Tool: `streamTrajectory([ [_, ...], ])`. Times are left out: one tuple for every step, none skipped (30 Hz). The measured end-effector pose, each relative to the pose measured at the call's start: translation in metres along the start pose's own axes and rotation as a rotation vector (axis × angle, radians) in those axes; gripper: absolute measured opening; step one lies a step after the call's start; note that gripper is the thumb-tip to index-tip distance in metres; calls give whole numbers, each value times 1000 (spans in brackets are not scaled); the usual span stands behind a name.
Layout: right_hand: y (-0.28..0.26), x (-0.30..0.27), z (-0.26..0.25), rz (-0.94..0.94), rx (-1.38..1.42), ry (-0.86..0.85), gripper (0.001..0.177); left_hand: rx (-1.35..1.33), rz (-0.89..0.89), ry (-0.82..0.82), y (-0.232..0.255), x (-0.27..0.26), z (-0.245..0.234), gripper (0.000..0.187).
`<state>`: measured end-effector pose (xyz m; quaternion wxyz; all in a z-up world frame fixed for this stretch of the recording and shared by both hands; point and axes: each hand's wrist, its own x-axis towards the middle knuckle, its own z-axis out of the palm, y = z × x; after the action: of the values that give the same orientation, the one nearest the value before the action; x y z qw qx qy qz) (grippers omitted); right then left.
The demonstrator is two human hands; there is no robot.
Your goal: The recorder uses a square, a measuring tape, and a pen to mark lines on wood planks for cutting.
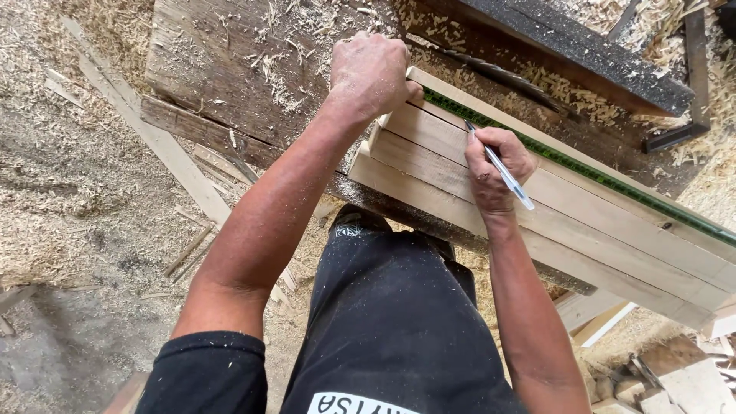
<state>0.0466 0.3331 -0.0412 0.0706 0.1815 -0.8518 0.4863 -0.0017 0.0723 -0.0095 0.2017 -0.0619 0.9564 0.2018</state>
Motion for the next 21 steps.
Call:
streamTrajectory([
  [0, 1, 0, 0, 1, 2, 7, -2, -2, -9, 0, 0, 0, 53],
  [0, 2, 0, 1, 3, 4, 8, -4, -3, -18, 0, 1, 1, 52],
  [0, 2, 1, -1, 4, 5, 8, -3, -4, -16, 0, 1, -1, 52],
  [0, 3, 1, -2, -3, 14, 8, -2, -3, -16, 0, 1, -2, 52],
  [0, 1, 1, 0, -9, 21, 8, -1, -2, -19, 0, 0, -3, 52],
  [-1, 1, 2, 0, -8, 19, 8, -1, -4, -20, -1, 0, -2, 52],
  [-1, 1, 1, 6, -20, 23, 8, -4, 1, -14, -1, 0, -1, 51],
  [-2, 0, 1, 12, -31, 27, 9, -8, 6, -8, -1, -1, -1, 51],
  [-2, 1, 1, 11, -31, 27, 9, -8, 6, -7, -1, 0, -1, 51],
  [-2, 1, 1, 11, -25, 23, 8, -7, 6, -4, 0, 0, -2, 50],
  [-3, 1, 1, 10, -18, 20, 8, -6, 7, 0, 0, -1, -2, 50],
  [0, 0, 2, 9, -16, 20, 8, -6, 5, 1, 0, 0, -2, 50],
  [3, 0, 3, -11, -20, 32, 8, -5, -2, -22, 0, 1, -2, 49],
  [6, 0, 4, -30, -24, 43, 8, -4, -10, -45, 0, 2, -2, 49],
  [7, 0, 4, -29, -24, 45, 8, -4, -9, -46, 0, 1, -1, 49],
  [7, -1, 3, -33, -39, 38, 8, 0, -15, -63, 1, 1, -1, 49],
  [8, 0, 3, -39, -53, 32, 7, 4, -21, -77, 1, 1, -1, 49],
  [7, 0, 3, -41, -52, 34, 7, 5, -21, -74, 1, 2, 1, 49],
  [5, 1, 3, -42, -24, 24, 7, 20, -14, -50, 0, 3, 3, 50],
  [2, 2, 3, -42, 3, 13, 7, 34, -6, -26, 0, 4, 4, 50],
  [4, 2, 3, -45, 6, 16, 7, 38, -6, -22, 0, 5, 4, 50],
])
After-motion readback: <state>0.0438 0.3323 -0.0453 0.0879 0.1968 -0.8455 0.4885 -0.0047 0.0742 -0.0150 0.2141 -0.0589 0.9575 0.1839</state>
